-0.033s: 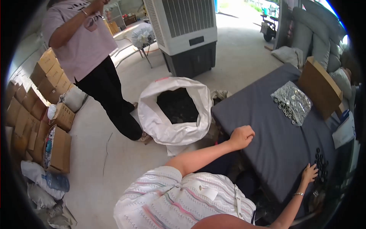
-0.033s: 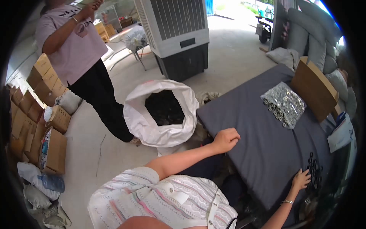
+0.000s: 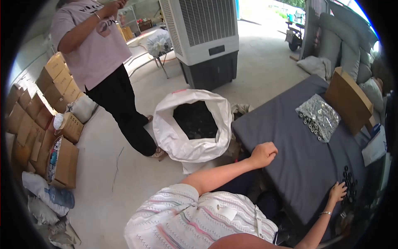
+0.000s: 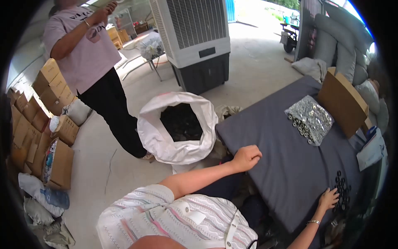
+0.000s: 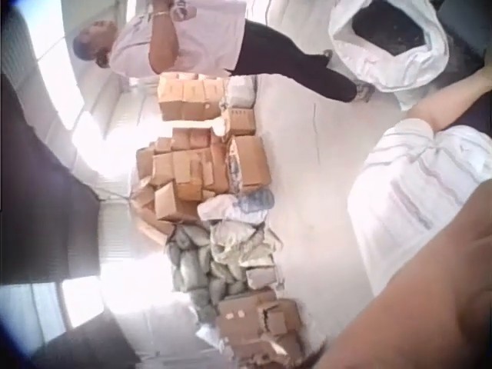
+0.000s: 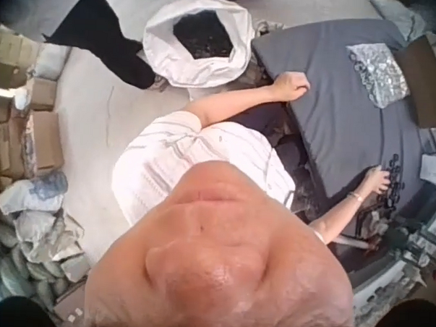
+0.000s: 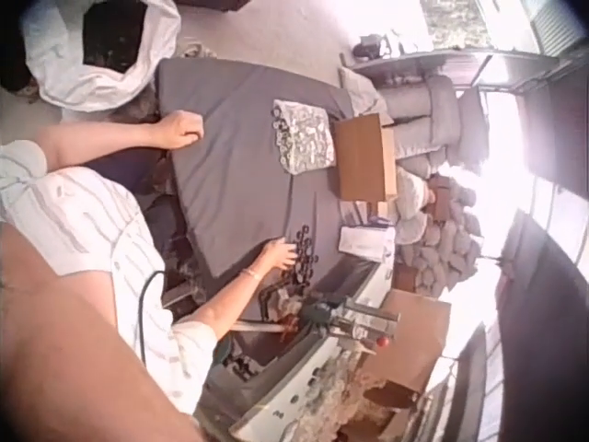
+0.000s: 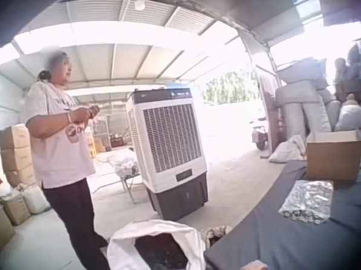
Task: The person inserts metal bearings into rubber caps by hand, hammers them into place with a mallet, and connects the assembled parts. The person then takes rubber rings from a bag and sorts them on the table.
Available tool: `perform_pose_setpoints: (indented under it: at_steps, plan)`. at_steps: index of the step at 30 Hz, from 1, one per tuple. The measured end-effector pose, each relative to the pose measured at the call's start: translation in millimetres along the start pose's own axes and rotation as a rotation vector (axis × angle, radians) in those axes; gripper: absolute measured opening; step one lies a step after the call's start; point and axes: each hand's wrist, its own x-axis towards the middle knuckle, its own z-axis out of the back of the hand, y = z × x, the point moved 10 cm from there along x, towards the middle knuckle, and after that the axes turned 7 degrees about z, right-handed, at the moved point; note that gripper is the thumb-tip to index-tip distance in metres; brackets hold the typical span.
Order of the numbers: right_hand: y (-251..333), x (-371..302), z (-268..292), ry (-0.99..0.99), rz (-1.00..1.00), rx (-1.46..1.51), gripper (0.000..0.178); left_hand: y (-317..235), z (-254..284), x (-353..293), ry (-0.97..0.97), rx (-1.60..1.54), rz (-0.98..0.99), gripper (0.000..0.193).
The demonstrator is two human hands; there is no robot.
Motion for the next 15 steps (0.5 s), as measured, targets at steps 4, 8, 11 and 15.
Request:
perform_pose_setpoints:
  at_steps: [4,8,11,15]
  plan:
    - [14,23,16,-0.055,-0.028,0.024,0.047,-5,4,-4,-0.017,0.026,0.026,0.006]
    - [11,16,36,-0.171,-0.04,-0.059,0.047,-9,-8,4,-0.023,0.046,-0.011,0.006]
    - [14,15,37,-0.258,-0.007,-0.055,0.046,-10,-8,8,0.002,0.079,-0.013,0.004]
    - [19,12,41,-0.351,0.06,-0.029,0.044,-10,-8,5,0.005,0.1,0.003,0.004]
